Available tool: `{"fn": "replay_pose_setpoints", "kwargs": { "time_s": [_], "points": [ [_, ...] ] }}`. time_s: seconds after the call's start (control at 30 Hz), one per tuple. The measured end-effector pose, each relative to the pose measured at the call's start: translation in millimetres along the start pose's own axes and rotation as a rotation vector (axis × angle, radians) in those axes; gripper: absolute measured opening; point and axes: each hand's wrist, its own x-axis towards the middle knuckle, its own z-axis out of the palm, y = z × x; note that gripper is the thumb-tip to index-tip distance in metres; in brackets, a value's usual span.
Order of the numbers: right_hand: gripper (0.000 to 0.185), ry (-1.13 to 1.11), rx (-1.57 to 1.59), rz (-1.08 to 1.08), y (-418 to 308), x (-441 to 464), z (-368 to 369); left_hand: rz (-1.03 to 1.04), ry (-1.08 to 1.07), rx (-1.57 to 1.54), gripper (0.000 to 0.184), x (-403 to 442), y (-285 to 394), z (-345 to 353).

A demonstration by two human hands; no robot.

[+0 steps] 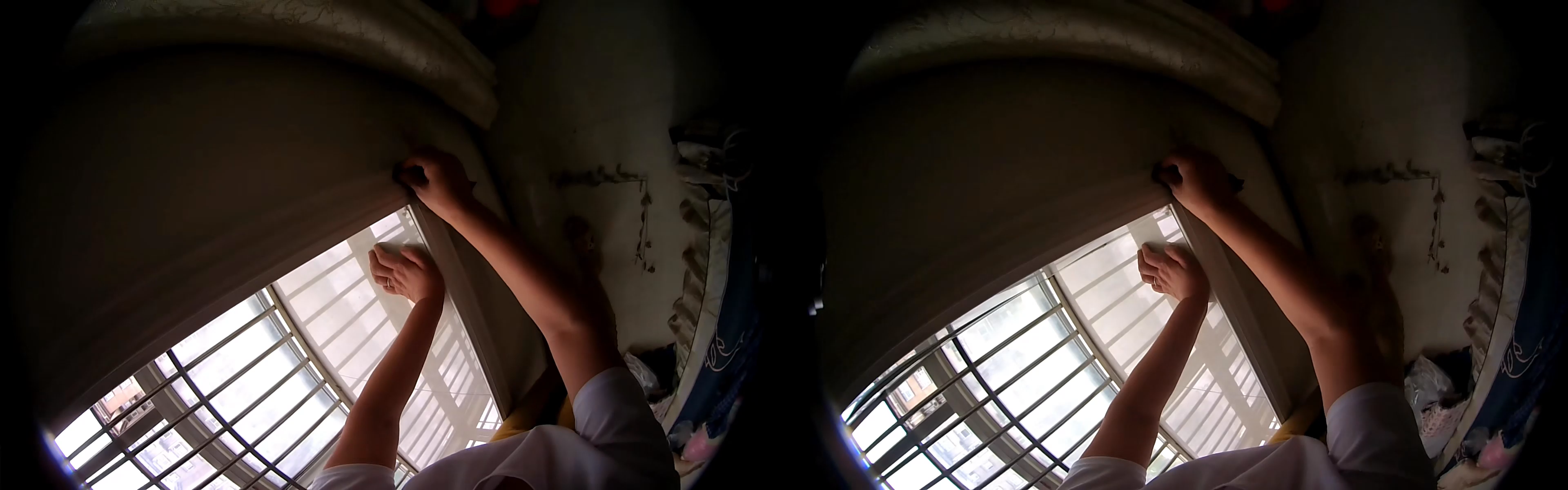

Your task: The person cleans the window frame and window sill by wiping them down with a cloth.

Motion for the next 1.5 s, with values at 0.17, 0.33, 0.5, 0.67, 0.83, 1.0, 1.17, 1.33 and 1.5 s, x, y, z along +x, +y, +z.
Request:
{"fn": "replay_pose_setpoints", "kwargs": {
  "time_s": [0.17,0.33,0.5,0.67,0.83,1.0,1.17,1.33,1.5],
  "points": [
    [0.010,0.050,0.189,-0.114,-51,-4,4,0.004,0.014,0.027,0.061,0,1,1],
    [0.012,0.022,-0.022,0.141,37,-19,8,-0.004,-0.016,0.036,0.060,-1,0,1],
    [0.012,0.161,0.341,-0.003,7,-34,13,0.009,0.021,0.022,0.059,0,0,2],
    [0.012,0.118,0.039,0.141,22,-40,12,0.033,0.028,0.027,0.059,-1,0,2],
    [0.011,0.111,0.143,0.070,-11,-40,5,0.011,0.033,0.039,0.060,1,3,3],
    [0.012,0.035,0.041,0.192,20,-35,5,0.012,0.030,0.041,0.061,0,2,1],
    [0.013,-0.106,0.084,0.187,-10,-39,-4,0.008,0.004,0.057,0.062,2,-3,4],
    [0.015,-0.158,0.125,0.281,10,-27,-5,0.028,0.025,0.044,0.062,1,-3,2],
    [0.019,-0.205,0.061,0.245,-19,-20,-21,0.004,0.022,0.052,0.061,1,0,2]
  ]
}}
